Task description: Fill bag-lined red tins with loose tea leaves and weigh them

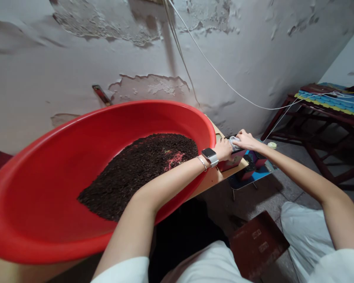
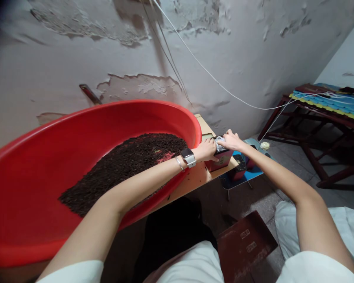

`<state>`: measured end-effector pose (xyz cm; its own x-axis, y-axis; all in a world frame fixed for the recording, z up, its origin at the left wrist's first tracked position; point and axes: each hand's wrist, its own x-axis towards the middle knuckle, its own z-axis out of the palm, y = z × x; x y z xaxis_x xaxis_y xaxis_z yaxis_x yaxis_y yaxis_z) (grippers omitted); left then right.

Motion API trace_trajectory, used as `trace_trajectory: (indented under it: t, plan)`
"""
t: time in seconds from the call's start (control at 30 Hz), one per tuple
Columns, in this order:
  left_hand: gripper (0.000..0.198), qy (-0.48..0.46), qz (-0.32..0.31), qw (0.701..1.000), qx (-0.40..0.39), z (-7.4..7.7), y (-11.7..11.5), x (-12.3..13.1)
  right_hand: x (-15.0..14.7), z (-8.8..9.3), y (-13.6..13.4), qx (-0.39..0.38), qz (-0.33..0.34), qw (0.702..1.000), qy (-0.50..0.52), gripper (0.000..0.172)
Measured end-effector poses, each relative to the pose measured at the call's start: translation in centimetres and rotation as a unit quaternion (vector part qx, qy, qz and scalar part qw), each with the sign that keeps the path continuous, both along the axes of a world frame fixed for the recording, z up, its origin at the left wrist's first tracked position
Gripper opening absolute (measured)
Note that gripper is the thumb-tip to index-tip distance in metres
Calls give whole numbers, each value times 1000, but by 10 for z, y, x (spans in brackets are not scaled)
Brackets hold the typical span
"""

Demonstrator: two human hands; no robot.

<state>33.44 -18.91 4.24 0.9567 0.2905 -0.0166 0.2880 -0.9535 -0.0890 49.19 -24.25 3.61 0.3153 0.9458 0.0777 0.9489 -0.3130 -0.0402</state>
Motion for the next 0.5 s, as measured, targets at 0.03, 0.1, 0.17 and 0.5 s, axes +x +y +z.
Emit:
trace_trajectory:
  t: [0.03,0.1,0.17,0.5]
  plan:
    - [71,-14,1,1000,5,-1,0,2,2,3,-3,-11,8,1000,-4,35]
    - [78,-41,-3,999,14,-2,0,7,6,7,-5,-19,30,999,7,30]
    - [84,-54,-5,998,10,-1,1,13,8,8,-3,2,37,998,55,32]
    - [77,25,-28,998,-56,-3,-11,31,37,24,15,-90,112,977,159,18]
